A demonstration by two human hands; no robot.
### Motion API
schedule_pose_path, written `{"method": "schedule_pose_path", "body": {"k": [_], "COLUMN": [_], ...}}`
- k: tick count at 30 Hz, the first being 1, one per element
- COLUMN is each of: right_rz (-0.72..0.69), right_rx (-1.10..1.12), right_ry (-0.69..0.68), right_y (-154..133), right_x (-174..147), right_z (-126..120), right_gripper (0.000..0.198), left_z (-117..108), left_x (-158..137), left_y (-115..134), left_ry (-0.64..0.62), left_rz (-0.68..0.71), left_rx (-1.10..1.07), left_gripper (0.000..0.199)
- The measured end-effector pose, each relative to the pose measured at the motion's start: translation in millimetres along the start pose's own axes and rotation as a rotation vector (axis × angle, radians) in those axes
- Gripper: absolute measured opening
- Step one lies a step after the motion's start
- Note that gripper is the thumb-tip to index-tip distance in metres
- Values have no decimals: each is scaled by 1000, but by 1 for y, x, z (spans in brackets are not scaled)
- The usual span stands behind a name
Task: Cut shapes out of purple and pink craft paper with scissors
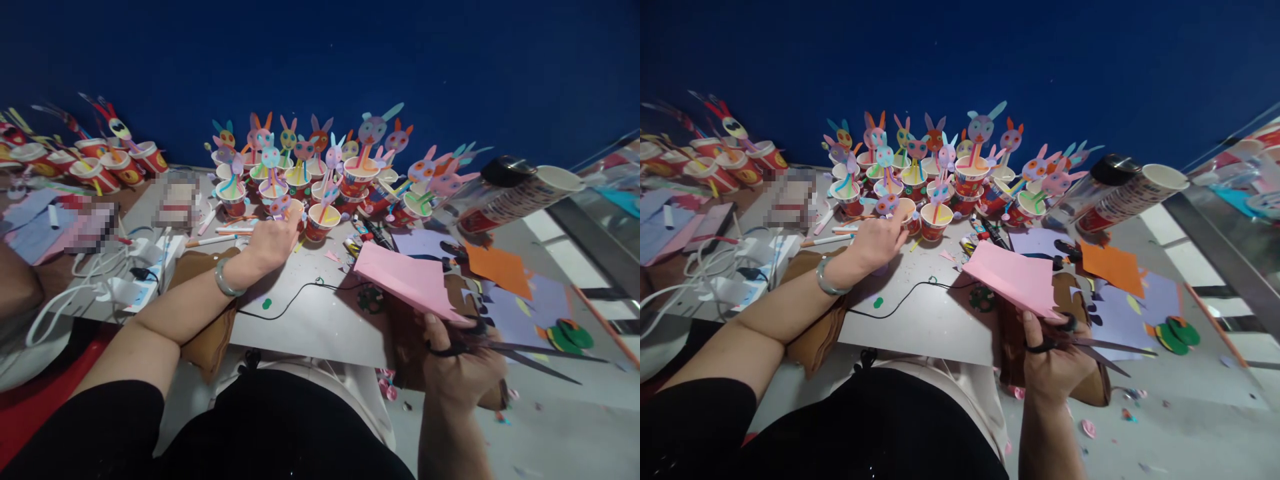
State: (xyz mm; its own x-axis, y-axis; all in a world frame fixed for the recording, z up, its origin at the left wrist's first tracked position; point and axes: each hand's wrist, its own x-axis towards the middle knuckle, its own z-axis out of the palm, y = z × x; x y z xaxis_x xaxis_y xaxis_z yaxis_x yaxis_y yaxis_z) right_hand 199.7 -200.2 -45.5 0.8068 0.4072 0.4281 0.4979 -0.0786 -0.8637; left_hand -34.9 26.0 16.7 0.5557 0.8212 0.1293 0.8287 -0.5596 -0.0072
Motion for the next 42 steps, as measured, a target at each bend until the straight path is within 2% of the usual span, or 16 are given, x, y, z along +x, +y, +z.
{"method": "schedule_pose_path", "body": {"k": [5,10,15,19,26,31,36,39,40,42], "right_rz": [-70,-61,-37,-17,-66,-49,-46,-60,-66,-77], "right_rx": [17,71,51,35,-62,-50,-13,-20,-27,-36], "right_ry": [44,32,59,68,83,129,139,134,138,166], "right_y": [-12,-27,-35,-32,-17,-9,-7,-8,-9,-13], "right_x": [1,0,-1,0,-1,-1,-1,0,1,2], "right_z": [2,2,-3,-8,-19,-24,-24,-23,-23,-20], "right_gripper": [31,28,27,27,25,28,27,27,27,28], "left_z": [12,22,21,14,6,3,-8,-19,-21,-23], "left_x": [9,15,22,33,49,54,50,38,32,18], "left_y": [-4,-9,-11,-13,-14,-16,-17,-8,-1,15], "left_ry": [-17,-28,-51,-55,-63,-36,-11,24,25,-66], "left_rz": [-20,-35,-9,-5,80,122,114,123,140,269], "left_rx": [6,-2,-35,-17,24,-11,-61,-101,-135,-272], "left_gripper": [41,38,37,35,35,37,34,34,33,26]}}
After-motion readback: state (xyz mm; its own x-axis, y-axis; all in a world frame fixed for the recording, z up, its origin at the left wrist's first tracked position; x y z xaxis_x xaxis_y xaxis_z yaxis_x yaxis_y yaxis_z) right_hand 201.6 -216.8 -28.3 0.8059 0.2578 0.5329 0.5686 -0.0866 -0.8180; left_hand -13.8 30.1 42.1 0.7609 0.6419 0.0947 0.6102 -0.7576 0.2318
